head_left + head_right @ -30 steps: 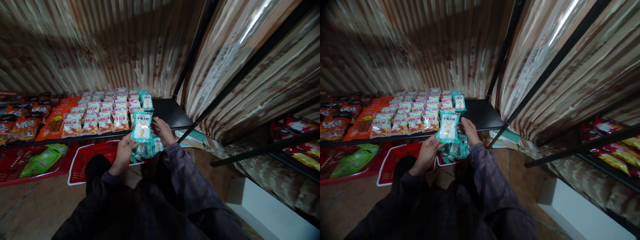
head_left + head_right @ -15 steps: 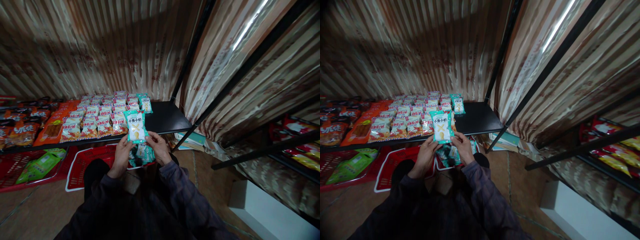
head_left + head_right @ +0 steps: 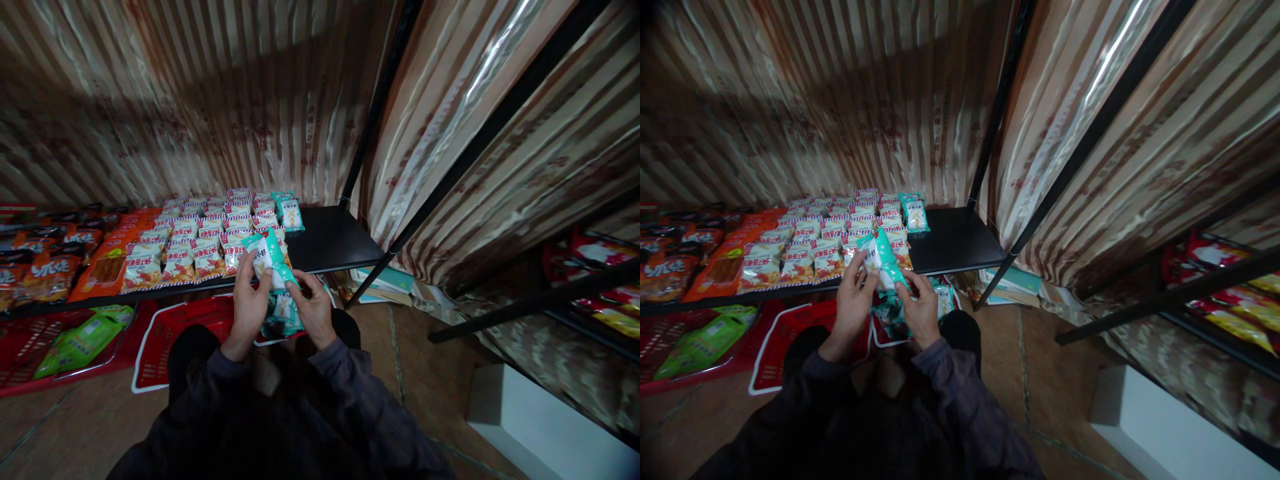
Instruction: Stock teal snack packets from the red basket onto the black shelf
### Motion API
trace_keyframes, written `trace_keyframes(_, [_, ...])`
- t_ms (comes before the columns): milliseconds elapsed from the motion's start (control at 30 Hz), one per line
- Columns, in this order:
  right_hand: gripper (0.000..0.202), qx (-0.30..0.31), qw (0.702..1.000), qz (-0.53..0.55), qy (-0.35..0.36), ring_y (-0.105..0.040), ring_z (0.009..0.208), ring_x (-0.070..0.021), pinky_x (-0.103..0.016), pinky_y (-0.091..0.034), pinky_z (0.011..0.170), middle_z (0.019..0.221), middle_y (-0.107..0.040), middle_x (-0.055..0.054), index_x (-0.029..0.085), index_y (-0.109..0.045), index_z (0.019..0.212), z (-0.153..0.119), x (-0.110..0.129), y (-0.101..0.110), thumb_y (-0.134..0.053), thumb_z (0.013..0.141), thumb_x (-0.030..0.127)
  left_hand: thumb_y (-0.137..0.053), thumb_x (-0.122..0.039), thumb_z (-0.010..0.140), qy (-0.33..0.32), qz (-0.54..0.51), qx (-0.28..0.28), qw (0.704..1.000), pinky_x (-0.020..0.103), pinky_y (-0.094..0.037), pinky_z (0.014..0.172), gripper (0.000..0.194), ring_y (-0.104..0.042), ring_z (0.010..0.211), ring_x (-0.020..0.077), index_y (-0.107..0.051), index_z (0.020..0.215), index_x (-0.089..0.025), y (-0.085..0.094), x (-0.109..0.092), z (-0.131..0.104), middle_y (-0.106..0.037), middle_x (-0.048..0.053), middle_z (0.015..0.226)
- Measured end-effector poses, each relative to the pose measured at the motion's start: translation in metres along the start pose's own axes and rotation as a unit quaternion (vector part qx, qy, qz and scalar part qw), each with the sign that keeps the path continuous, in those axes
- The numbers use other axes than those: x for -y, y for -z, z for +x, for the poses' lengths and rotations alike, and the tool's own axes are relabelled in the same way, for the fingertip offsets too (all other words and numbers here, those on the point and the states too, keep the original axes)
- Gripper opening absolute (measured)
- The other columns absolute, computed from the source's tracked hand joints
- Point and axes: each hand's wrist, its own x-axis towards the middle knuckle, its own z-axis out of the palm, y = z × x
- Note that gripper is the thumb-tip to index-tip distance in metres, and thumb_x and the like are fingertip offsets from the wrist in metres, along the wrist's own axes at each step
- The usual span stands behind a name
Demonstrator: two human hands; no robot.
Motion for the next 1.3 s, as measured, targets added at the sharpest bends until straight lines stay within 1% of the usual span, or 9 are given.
trace_keyframes(133, [0.019,-0.01,0.994,-0.073,0.085,-0.058,0.077,-0.0159,-0.027,-0.049,0.066,0.083,-0.062,-0.003,0.023,-0.068,0.098,-0.006,0.011,0.002,-0.06,0.08,0.027,-0.068,-0.029,0.074,-0.04,-0.01,-0.034,0.999,0.032,-0.034,0.106,0.049,-0.033,0.135,0.0233,-0.054,0.121,-0.024,-0.007,0.0,0.002,-0.044,0.006,0.14])
trace_keyframes(467, [0.028,0.013,0.922,-0.215,0.321,-0.058,0.073,-0.0174,-0.031,-0.049,0.065,0.079,-0.062,-0.006,0.024,-0.065,0.11,-0.02,0.022,0.001,-0.053,0.086,0.015,-0.065,-0.037,0.076,-0.001,-0.077,0.03,0.997,0.031,-0.043,0.095,0.045,-0.055,0.113,0.0219,-0.054,0.115,-0.019,-0.018,-0.019,-0.005,-0.06,0.008,0.122])
trace_keyframes(633, [0.027,0.046,0.891,-0.281,0.352,-0.054,0.068,-0.0174,-0.031,-0.046,0.061,0.073,-0.06,-0.004,0.026,-0.066,0.106,-0.027,0.023,0.0,-0.051,0.087,0.015,-0.068,-0.043,0.072,0.025,-0.105,0.0,0.994,0.026,-0.049,0.076,0.042,-0.063,0.086,0.0163,-0.056,0.102,-0.018,-0.017,-0.027,-0.005,-0.067,0.004,0.097])
trace_keyframes(767, [0.027,0.064,0.878,-0.309,0.361,-0.053,0.067,-0.017,-0.031,-0.045,0.061,0.072,-0.06,-0.004,0.026,-0.067,0.105,-0.034,0.019,-0.003,-0.051,0.087,0.014,-0.07,-0.049,0.067,0.053,-0.114,-0.046,0.991,0.02,-0.044,0.055,0.041,-0.056,0.058,0.0089,-0.055,0.089,-0.018,-0.016,-0.028,-0.004,-0.062,-0.004,0.071])
trace_keyframes(933, [0.027,0.138,0.891,-0.234,0.364,-0.057,0.074,-0.0185,-0.032,-0.049,0.064,0.082,-0.065,-0.007,0.022,-0.063,0.112,-0.037,0.019,0.001,-0.055,0.086,0.02,-0.072,-0.045,0.066,0.071,-0.151,-0.047,0.985,0.018,-0.042,0.055,0.035,-0.056,0.057,0.0075,-0.056,0.084,-0.019,-0.006,-0.024,0.004,-0.061,-0.006,0.069])
trace_keyframes(1033, [0.029,0.162,0.916,-0.153,0.335,-0.06,0.077,-0.017,-0.03,-0.051,0.069,0.089,-0.067,-0.006,0.022,-0.06,0.115,-0.03,0.023,0.01,-0.054,0.087,0.02,-0.072,-0.039,0.066,0.067,-0.176,-0.02,0.982,0.02,-0.046,0.063,0.03,-0.061,0.066,0.0101,-0.058,0.083,-0.018,0.001,-0.021,0.01,-0.066,-0.003,0.075])
trace_keyframes(1100, [0.026,0.112,0.948,-0.132,0.267,-0.061,0.078,-0.0166,-0.03,-0.05,0.072,0.089,-0.067,-0.006,0.023,-0.063,0.111,-0.02,0.027,0.014,-0.051,0.088,0.02,-0.073,-0.038,0.065,0.075,-0.19,0.0,0.979,0.023,-0.048,0.068,0.03,-0.064,0.073,0.013,-0.06,0.083,-0.017,0.005,-0.019,0.012,-0.068,-0.001,0.08])
trace_keyframes(1200, [0.025,0.019,0.994,-0.059,0.091,-0.061,0.087,-0.0182,-0.033,-0.048,0.08,0.095,-0.066,-0.006,0.023,-0.063,0.108,0.002,0.031,0.015,-0.055,0.086,0.031,-0.074,-0.04,0.064,0.106,-0.187,0.017,0.976,0.026,-0.05,0.074,0.034,-0.066,0.08,0.017,-0.062,0.086,-0.017,0.007,-0.017,0.01,-0.07,0.001,0.085])
trace_keyframes(1300, [0.037,0.047,0.988,0.12,-0.091,-0.062,0.087,-0.0169,-0.03,-0.049,0.077,0.098,-0.067,-0.004,0.025,-0.061,0.111,0.021,0.031,0.012,-0.059,0.08,0.046,-0.072,-0.042,0.067,0.129,-0.168,0.047,0.976,0.028,-0.05,0.075,0.036,-0.066,0.084,0.0193,-0.064,0.09,-0.016,0.008,-0.013,0.006,-0.071,0.003,0.087])
